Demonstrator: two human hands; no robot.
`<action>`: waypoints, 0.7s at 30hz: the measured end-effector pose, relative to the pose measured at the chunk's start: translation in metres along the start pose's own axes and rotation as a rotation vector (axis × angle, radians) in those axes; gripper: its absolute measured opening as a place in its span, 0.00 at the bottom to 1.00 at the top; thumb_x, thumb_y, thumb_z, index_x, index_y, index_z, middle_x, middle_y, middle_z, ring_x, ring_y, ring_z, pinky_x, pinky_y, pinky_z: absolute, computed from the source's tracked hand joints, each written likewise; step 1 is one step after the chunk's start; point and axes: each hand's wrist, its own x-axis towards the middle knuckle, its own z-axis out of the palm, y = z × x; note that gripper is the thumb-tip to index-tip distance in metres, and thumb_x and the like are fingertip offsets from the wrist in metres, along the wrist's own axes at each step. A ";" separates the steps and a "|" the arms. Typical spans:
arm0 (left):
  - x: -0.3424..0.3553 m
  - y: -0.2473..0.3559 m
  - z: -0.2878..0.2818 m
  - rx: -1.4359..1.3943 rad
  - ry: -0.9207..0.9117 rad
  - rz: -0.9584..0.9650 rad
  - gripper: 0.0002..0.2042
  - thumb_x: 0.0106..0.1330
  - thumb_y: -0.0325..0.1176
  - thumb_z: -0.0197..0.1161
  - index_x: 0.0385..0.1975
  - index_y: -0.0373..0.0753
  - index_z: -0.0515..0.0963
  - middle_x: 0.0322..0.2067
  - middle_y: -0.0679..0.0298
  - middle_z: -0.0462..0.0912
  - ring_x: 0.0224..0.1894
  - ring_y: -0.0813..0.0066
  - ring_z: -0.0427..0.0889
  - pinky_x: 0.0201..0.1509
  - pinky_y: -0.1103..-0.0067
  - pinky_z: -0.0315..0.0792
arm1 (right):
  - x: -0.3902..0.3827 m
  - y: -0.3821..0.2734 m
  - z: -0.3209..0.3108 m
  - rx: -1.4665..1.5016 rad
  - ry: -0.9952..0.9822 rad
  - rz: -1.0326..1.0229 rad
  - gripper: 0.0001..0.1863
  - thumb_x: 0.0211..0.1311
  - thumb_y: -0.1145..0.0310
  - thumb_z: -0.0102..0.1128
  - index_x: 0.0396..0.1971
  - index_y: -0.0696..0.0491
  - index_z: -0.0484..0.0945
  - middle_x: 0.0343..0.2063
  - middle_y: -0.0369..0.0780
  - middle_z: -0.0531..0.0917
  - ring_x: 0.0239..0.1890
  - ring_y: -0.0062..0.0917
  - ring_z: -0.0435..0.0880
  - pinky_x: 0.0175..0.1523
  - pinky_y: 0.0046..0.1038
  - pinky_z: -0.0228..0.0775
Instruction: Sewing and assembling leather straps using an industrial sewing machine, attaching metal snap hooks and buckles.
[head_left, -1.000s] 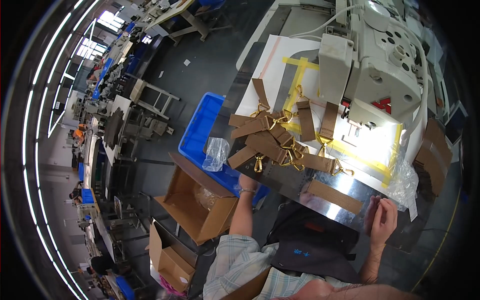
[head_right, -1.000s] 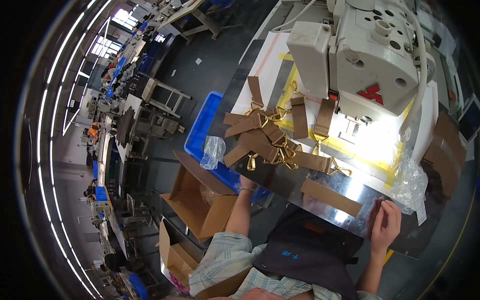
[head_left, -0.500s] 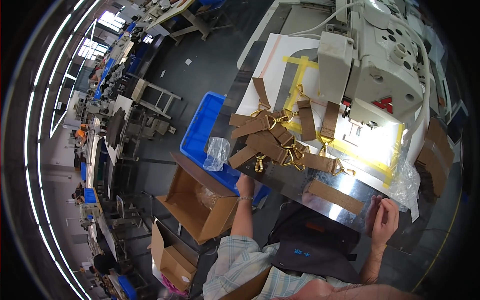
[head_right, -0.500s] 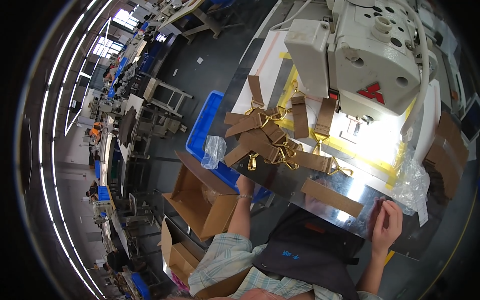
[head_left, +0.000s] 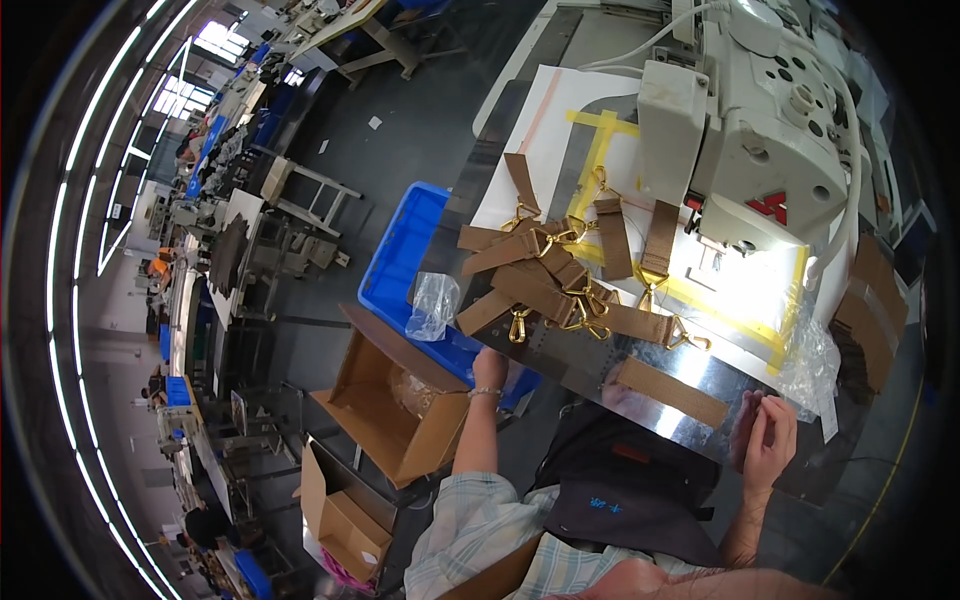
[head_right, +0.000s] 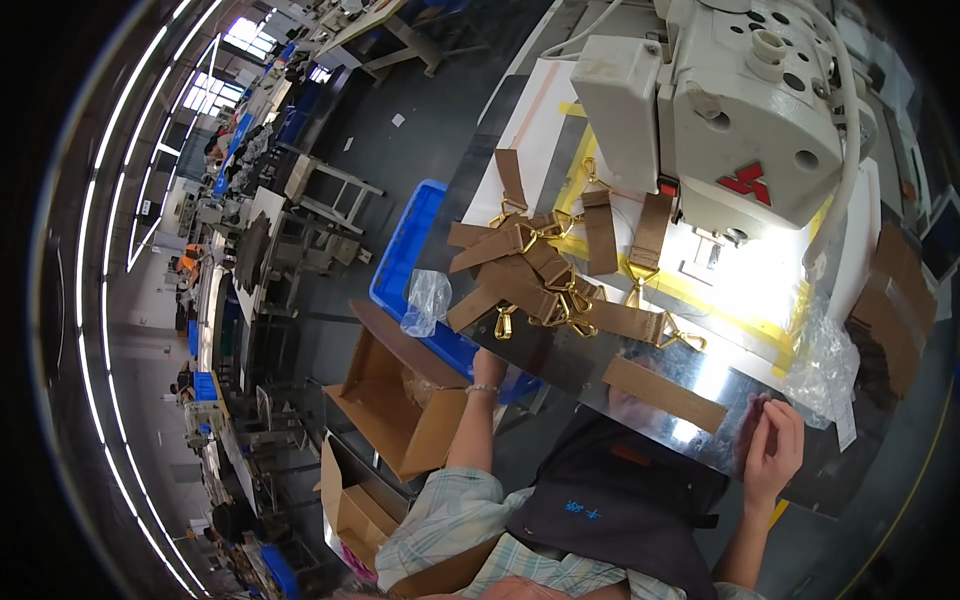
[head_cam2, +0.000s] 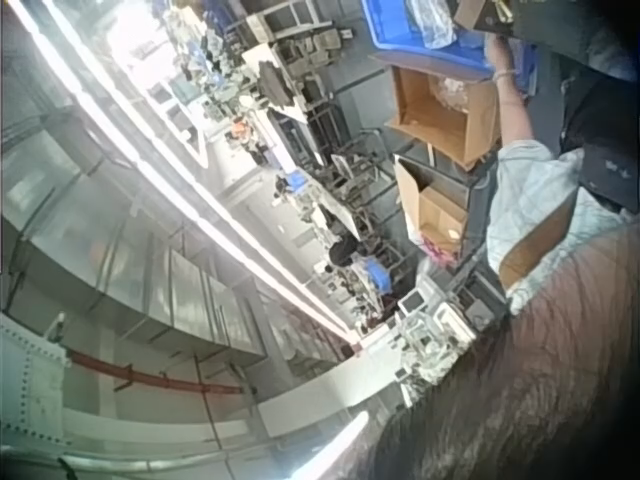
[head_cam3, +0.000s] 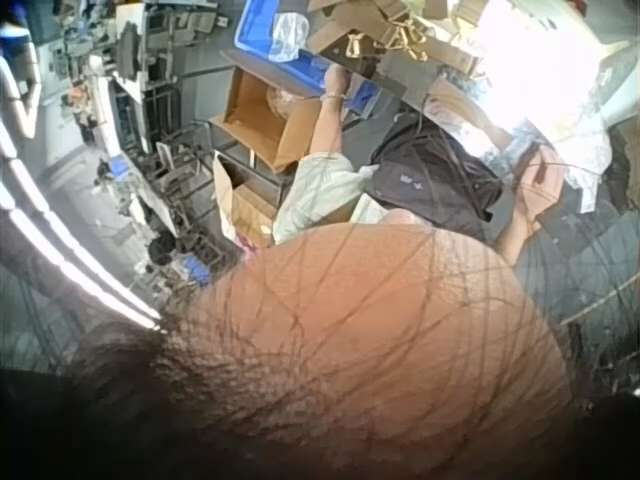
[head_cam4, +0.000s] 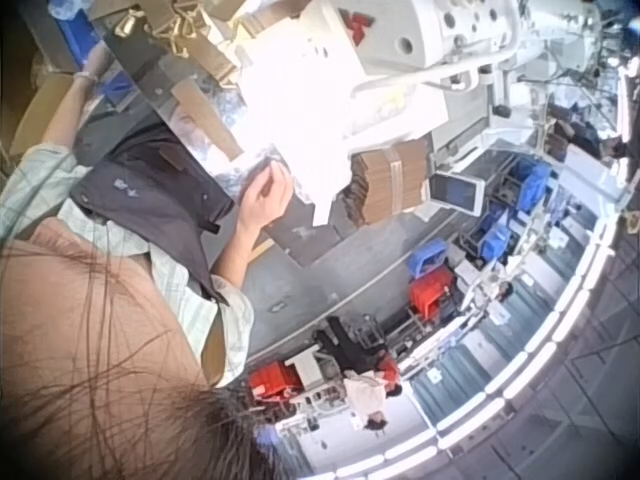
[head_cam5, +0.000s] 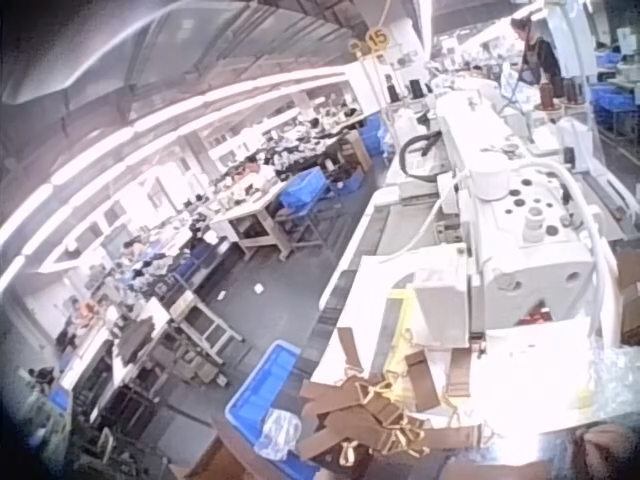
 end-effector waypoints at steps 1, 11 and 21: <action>0.002 0.010 -0.011 0.036 -0.071 0.015 0.09 0.58 0.34 0.56 0.34 0.37 0.78 0.28 0.52 0.81 0.34 0.51 0.80 0.35 0.63 0.73 | -0.001 0.002 -0.001 -0.021 0.002 0.011 0.07 0.57 0.82 0.52 0.36 0.59 0.75 0.36 0.44 0.77 0.39 0.33 0.77 0.46 0.29 0.69; -0.022 0.045 -0.170 -0.958 -0.471 -0.227 0.01 0.58 0.21 0.59 0.28 0.31 0.77 0.24 0.62 0.81 0.25 0.80 0.79 0.28 0.83 0.72 | 0.007 -0.012 0.004 0.038 0.021 0.001 0.08 0.54 0.84 0.54 0.34 0.60 0.76 0.35 0.44 0.78 0.38 0.31 0.78 0.45 0.25 0.69; -0.026 0.222 -0.177 -1.283 -0.755 0.017 0.06 0.58 0.22 0.62 0.34 0.31 0.74 0.28 0.60 0.81 0.26 0.77 0.81 0.29 0.85 0.76 | 0.024 -0.088 0.058 1.108 -0.549 0.461 0.16 0.55 0.79 0.57 0.45 0.59 0.73 0.41 0.40 0.78 0.37 0.18 0.78 0.43 0.19 0.70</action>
